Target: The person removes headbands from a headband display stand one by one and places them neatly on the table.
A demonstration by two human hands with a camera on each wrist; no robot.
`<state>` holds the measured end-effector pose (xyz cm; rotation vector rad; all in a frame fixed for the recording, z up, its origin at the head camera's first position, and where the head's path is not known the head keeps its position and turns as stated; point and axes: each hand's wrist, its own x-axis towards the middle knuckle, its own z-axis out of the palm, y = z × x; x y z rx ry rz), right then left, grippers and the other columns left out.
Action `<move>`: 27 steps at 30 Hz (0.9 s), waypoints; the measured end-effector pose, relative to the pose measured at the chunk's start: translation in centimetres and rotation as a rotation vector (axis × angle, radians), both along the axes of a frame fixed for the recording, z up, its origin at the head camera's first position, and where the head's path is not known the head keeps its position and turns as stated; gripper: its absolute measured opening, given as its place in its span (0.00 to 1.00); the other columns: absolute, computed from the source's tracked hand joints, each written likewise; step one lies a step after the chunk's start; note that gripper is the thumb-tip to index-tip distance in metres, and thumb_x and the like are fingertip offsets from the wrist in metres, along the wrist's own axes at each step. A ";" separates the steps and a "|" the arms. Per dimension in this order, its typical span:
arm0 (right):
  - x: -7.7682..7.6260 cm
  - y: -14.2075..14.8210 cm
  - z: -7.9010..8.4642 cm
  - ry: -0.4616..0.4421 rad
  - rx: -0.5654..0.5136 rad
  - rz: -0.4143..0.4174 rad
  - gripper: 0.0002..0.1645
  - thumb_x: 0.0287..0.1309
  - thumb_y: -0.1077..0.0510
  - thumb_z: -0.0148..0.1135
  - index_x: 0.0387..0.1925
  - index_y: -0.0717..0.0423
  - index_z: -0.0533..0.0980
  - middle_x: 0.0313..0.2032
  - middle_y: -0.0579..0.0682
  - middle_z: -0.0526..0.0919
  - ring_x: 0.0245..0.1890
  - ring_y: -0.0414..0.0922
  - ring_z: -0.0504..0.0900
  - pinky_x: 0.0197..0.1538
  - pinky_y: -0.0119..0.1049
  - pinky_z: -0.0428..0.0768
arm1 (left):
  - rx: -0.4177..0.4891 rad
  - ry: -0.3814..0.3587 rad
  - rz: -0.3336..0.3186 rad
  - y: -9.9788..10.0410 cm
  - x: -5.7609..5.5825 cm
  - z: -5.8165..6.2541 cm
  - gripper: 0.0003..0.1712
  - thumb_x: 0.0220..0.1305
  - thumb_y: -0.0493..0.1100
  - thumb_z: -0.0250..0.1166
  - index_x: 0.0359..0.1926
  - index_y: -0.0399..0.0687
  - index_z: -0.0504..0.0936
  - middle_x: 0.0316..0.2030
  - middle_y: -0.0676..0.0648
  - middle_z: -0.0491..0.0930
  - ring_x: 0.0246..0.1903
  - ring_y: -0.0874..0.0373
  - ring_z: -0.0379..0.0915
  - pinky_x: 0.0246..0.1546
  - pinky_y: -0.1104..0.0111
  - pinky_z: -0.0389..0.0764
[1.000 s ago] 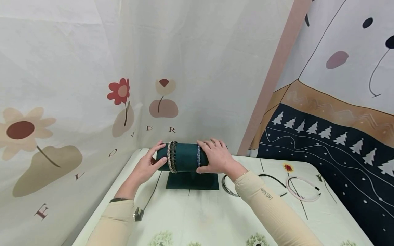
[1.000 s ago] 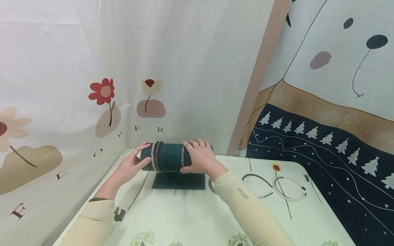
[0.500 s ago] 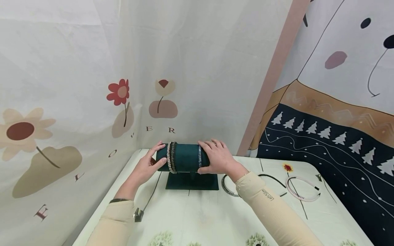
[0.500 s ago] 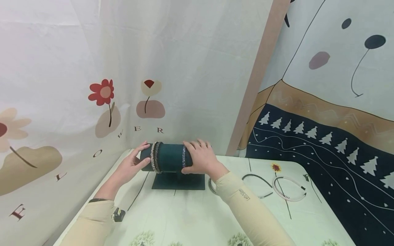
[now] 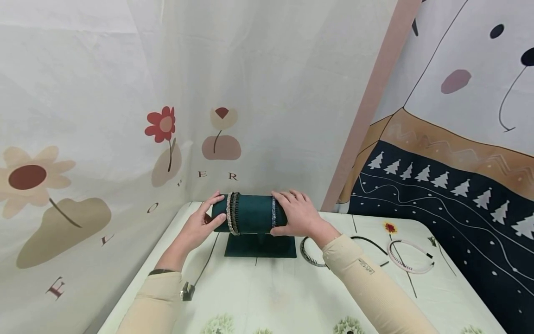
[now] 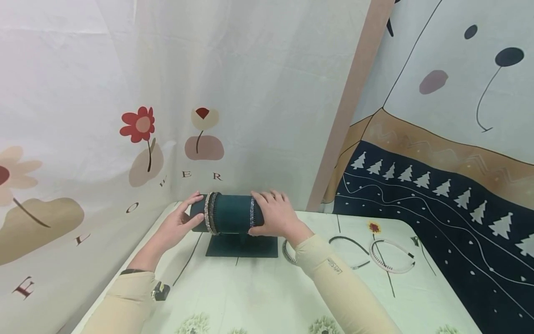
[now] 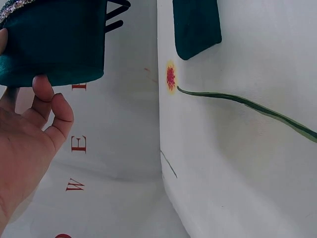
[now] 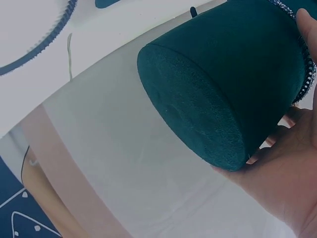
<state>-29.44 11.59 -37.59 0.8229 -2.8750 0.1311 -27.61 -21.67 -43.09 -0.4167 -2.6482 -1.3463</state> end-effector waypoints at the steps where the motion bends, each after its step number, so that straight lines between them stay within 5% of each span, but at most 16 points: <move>1: 0.0 0.1 0.0 0.002 -0.002 0.002 0.68 0.55 0.26 0.75 0.86 0.44 0.53 0.80 0.55 0.66 0.80 0.62 0.61 0.80 0.64 0.60 | 0.001 0.000 0.000 0.0 0.0 0.0 0.38 0.79 0.58 0.63 0.83 0.67 0.60 0.87 0.54 0.50 0.42 0.50 0.72 0.43 0.60 0.78; 27: 0.2 1.4 -0.1 0.001 -0.031 -0.006 0.67 0.55 0.27 0.75 0.86 0.45 0.53 0.80 0.55 0.66 0.79 0.62 0.62 0.80 0.65 0.60 | 0.008 -0.013 0.001 0.0 0.0 0.3 0.38 0.79 0.58 0.63 0.83 0.68 0.61 0.87 0.54 0.50 0.42 0.50 0.72 0.43 0.61 0.77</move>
